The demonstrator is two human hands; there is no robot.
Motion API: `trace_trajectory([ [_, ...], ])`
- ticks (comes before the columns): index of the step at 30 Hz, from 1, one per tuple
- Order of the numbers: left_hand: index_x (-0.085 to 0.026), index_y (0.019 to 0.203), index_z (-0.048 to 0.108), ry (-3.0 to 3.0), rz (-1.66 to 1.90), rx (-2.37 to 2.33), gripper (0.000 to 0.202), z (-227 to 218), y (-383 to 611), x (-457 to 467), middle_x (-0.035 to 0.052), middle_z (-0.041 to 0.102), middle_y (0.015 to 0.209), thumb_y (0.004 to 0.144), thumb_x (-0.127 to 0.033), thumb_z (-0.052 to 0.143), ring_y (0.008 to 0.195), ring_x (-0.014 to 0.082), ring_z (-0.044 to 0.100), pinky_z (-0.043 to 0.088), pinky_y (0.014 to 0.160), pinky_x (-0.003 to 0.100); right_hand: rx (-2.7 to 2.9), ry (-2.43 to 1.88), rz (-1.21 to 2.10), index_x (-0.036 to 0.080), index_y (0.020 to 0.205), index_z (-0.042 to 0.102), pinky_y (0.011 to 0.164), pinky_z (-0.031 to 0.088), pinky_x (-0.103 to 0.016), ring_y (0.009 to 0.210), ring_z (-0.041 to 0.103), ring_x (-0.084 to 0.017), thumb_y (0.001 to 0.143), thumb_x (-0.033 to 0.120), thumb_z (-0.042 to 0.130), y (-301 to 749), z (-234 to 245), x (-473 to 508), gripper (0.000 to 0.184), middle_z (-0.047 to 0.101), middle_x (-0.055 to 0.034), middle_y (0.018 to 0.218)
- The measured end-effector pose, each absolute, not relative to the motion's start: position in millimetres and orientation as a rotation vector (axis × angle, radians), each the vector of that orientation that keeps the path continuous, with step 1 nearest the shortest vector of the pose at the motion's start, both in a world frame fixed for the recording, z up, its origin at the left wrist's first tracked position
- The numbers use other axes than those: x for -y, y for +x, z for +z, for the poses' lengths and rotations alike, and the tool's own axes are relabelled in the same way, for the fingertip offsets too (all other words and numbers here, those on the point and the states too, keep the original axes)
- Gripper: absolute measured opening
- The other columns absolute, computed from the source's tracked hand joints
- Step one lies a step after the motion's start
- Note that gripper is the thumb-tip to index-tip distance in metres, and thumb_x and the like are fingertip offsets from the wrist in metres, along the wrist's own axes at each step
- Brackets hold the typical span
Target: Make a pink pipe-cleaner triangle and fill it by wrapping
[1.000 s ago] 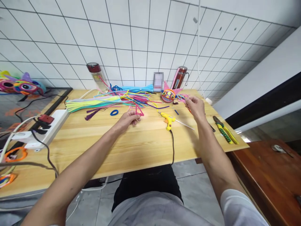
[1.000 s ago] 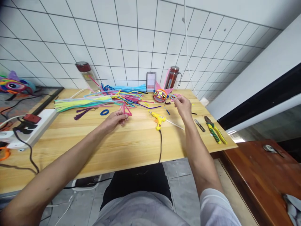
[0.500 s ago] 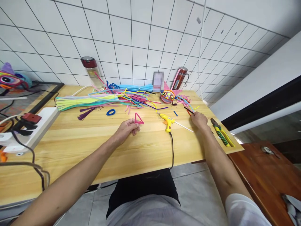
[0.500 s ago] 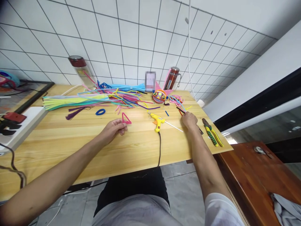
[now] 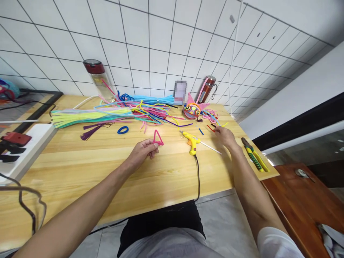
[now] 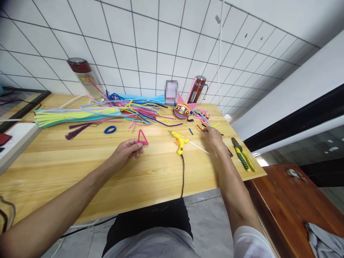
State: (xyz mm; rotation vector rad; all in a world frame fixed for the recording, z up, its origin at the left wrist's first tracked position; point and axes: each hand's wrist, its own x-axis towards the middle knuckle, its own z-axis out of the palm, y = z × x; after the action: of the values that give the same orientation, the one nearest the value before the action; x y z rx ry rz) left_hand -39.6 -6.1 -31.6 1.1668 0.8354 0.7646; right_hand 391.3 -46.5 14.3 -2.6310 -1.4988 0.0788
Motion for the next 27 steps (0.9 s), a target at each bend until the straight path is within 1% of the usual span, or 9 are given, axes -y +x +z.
trace_trajectory([
  [3, -0.017, 0.080, 0.069, 1.139, 0.774, -0.856, 0.043, -27.7, -37.8, 7.6, 0.0022, 0.071, 0.075, 0.071, -0.054, 0.089, 0.056, 0.0093, 0.053, 0.043, 0.056, 0.026, 1.513, -2.629, 0.067, 0.016, 0.124, 0.082, 0.090, 0.055, -0.038, 0.116, 0.078, -0.033, 0.096, 0.024, 0.060, 384.5, 20.2, 45.7, 0.036, 0.083, -0.0196, 0.127],
  [5, -0.018, 0.078, 0.067, 1.116, 0.785, -0.878, 0.045, -25.9, -36.4, 8.0, 0.0017, 0.070, 0.072, 0.069, -0.055, 0.090, 0.055, 0.0092, 0.052, 0.041, 0.055, 0.026, 1.586, -2.521, 0.078, 0.017, 0.121, 0.082, 0.092, 0.057, -0.040, 0.113, 0.078, -0.033, 0.096, 0.030, 0.063, 371.7, 27.0, 45.8, 0.034, 0.084, -0.0185, 0.123],
  [7, -0.018, 0.076, 0.065, 1.102, 0.795, -0.892, 0.045, -24.9, -35.3, 8.1, 0.0014, 0.069, 0.070, 0.069, -0.056, 0.089, 0.054, 0.0090, 0.052, 0.040, 0.054, 0.025, 1.680, -2.299, 0.128, 0.019, 0.115, 0.082, 0.094, 0.058, -0.041, 0.108, 0.079, -0.031, 0.095, 0.033, 0.065, 348.8, 34.9, 46.7, 0.030, 0.085, -0.0154, 0.119],
  [11, -0.019, 0.078, 0.065, 1.088, 0.817, -0.892, 0.045, -24.5, -34.6, 8.8, 0.0012, 0.070, 0.071, 0.071, -0.056, 0.088, 0.054, 0.0089, 0.052, 0.039, 0.054, 0.025, 1.805, -1.864, 0.421, 0.023, 0.110, 0.081, 0.087, 0.060, -0.040, 0.094, 0.078, -0.026, 0.095, 0.040, 0.069, 279.2, 47.7, 50.4, 0.026, 0.085, -0.0089, 0.107],
  [15, -0.018, 0.081, 0.067, 1.105, 0.826, -0.868, 0.044, -26.4, -35.2, 9.4, 0.0011, 0.070, 0.073, 0.074, -0.057, 0.086, 0.055, 0.0090, 0.051, 0.039, 0.054, 0.026, 1.901, -1.639, 0.715, 0.023, 0.108, 0.079, 0.086, 0.060, -0.037, 0.092, 0.077, -0.023, 0.095, 0.042, 0.071, 215.6, 47.0, 52.1, 0.024, 0.085, -0.0067, 0.101],
  [20, -0.018, 0.080, 0.066, 1.160, 0.829, -0.825, 0.042, -31.8, -34.8, 8.2, 0.0019, 0.070, 0.074, 0.078, -0.057, 0.083, 0.057, 0.0096, 0.053, 0.042, 0.056, 0.026, 1.895, -1.636, 0.855, 0.024, 0.106, 0.076, 0.079, 0.055, -0.033, 0.083, 0.073, -0.020, 0.095, 0.045, 0.072, 182.1, 32.3, 44.7, 0.024, 0.082, -0.0031, 0.092],
  [23, -0.019, 0.079, 0.065, 1.181, 0.808, -0.794, 0.041, -33.5, -33.9, 7.9, 0.0017, 0.070, 0.073, 0.078, -0.055, 0.083, 0.057, 0.0098, 0.053, 0.042, 0.056, 0.025, 1.893, -1.641, 0.845, 0.024, 0.092, 0.072, 0.071, 0.048, -0.030, 0.074, 0.067, -0.019, 0.098, 0.046, 0.066, 176.0, 23.8, 40.5, 0.024, 0.075, -0.0003, 0.079],
  [25, -0.018, 0.084, 0.066, 1.182, 0.803, -0.768, 0.039, -33.7, -33.2, 8.7, 0.0014, 0.070, 0.075, 0.077, -0.053, 0.083, 0.057, 0.0093, 0.053, 0.041, 0.056, 0.025, 1.893, -1.657, 0.825, 0.024, 0.082, 0.066, 0.066, 0.044, -0.028, 0.069, 0.062, -0.018, 0.097, 0.045, 0.064, 173.2, 19.9, 40.5, 0.026, 0.069, 0.0012, 0.072],
  [27, -0.018, 0.090, 0.068, 1.166, 0.818, -0.745, 0.041, -33.6, -32.5, 9.9, 0.0018, 0.073, 0.079, 0.076, -0.053, 0.084, 0.057, 0.0086, 0.052, 0.041, 0.055, 0.024, 1.889, -1.667, 0.810, 0.024, 0.079, 0.063, 0.063, 0.040, -0.027, 0.065, 0.056, -0.016, 0.096, 0.044, 0.063, 171.1, 17.9, 42.0, 0.026, 0.066, 0.0022, 0.069],
])
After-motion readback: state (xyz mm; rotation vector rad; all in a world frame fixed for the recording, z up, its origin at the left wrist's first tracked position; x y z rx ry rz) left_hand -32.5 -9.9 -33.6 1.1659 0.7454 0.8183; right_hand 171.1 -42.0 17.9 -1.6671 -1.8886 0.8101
